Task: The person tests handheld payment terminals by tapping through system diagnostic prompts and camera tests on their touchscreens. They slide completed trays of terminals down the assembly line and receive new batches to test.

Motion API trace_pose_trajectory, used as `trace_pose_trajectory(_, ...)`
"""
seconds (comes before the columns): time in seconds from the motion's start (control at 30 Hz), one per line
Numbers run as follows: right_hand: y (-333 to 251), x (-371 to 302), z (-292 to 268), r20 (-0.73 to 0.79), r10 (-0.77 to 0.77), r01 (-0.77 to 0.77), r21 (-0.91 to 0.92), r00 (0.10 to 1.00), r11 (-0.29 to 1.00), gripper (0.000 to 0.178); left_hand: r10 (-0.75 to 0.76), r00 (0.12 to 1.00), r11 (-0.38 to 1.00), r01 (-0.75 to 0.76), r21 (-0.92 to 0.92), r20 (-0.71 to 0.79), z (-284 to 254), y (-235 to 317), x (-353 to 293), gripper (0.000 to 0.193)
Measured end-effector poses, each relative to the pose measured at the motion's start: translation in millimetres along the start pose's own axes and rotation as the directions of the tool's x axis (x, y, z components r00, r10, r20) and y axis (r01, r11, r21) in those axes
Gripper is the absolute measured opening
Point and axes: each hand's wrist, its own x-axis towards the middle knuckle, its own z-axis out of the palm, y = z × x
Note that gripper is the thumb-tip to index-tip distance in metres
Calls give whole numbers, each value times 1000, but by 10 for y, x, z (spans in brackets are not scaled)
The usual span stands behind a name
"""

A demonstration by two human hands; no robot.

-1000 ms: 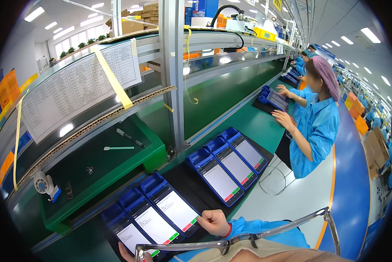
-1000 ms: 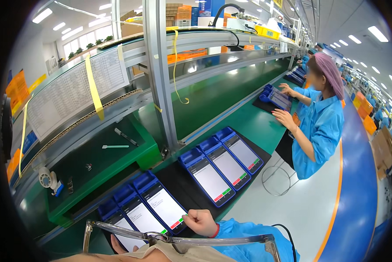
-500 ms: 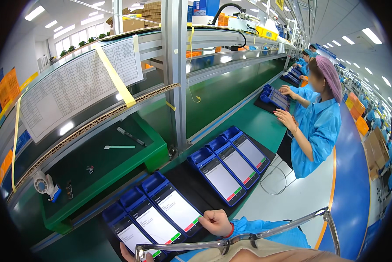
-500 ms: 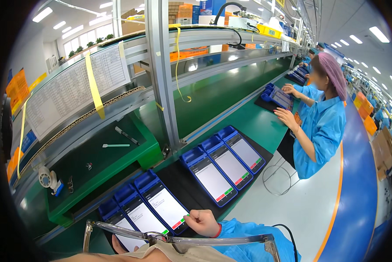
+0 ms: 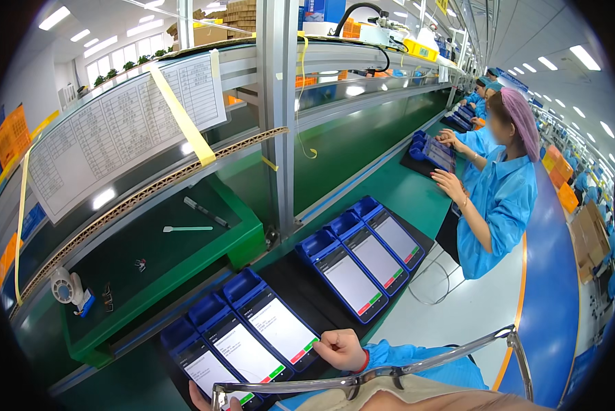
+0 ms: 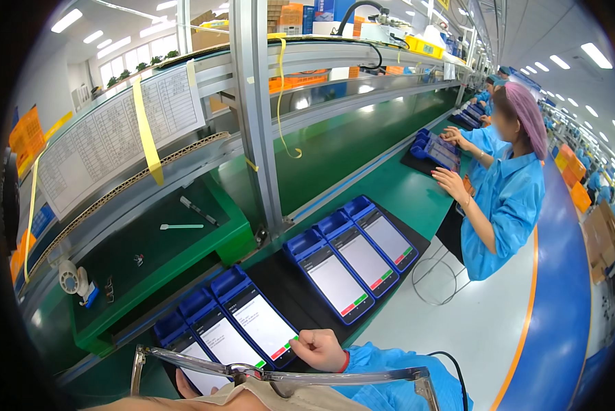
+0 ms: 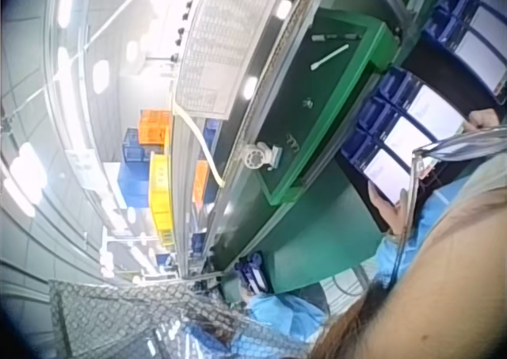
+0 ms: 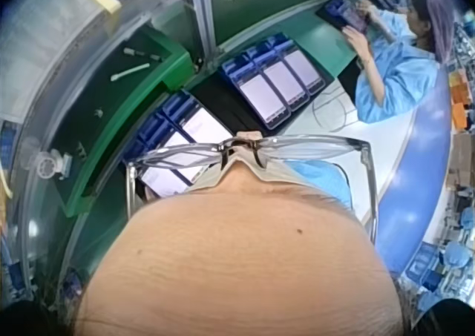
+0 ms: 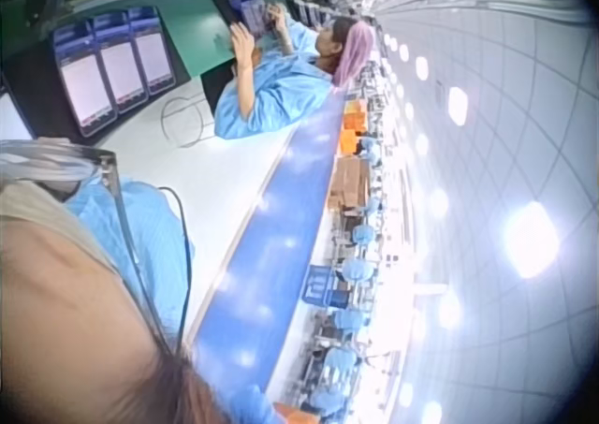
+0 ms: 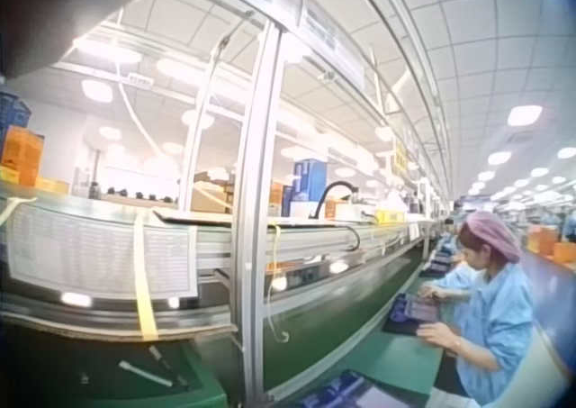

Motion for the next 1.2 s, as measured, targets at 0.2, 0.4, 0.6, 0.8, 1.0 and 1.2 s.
trace_pose_trajectory(0.2, -12, 46, -12, 12, 10, -10, 10, 1000, 1000, 35, -7, 1000, 1000, 7, 3, -2, 4, -48, 51, 103)
trace_pose_trajectory(0.4, -47, 11, -22, 9, -1, 1, -7, 1000, 1000, 34, -16, 1000, 1000, 17, 24, -5, -58, -164, 45, 112)
trace_pose_trajectory(0.6, -43, -35, 23, 45, 21, -22, 30, 999, 999, 31, -41, 998, 995, 45, 86, -48, 15, 241, -122, 93)
trace_pose_trajectory(0.8, -6, 13, -40, 32, 32, -32, 15, 999, 999, 31, -32, 999, 998, 32, -50, 14, 251, 683, -48, 82)
trace_pose_trajectory(1.0, 54, 41, -28, 29, 31, -34, 112, 999, 993, 32, -89, 996, 995, 90, -40, 21, 206, 797, -4, 83)
trace_pose_trajectory(1.2, 73, -20, -27, 37, 3, -6, 62, 999, 998, 32, -74, 992, 991, 85, -106, 99, 114, 780, -15, 87)
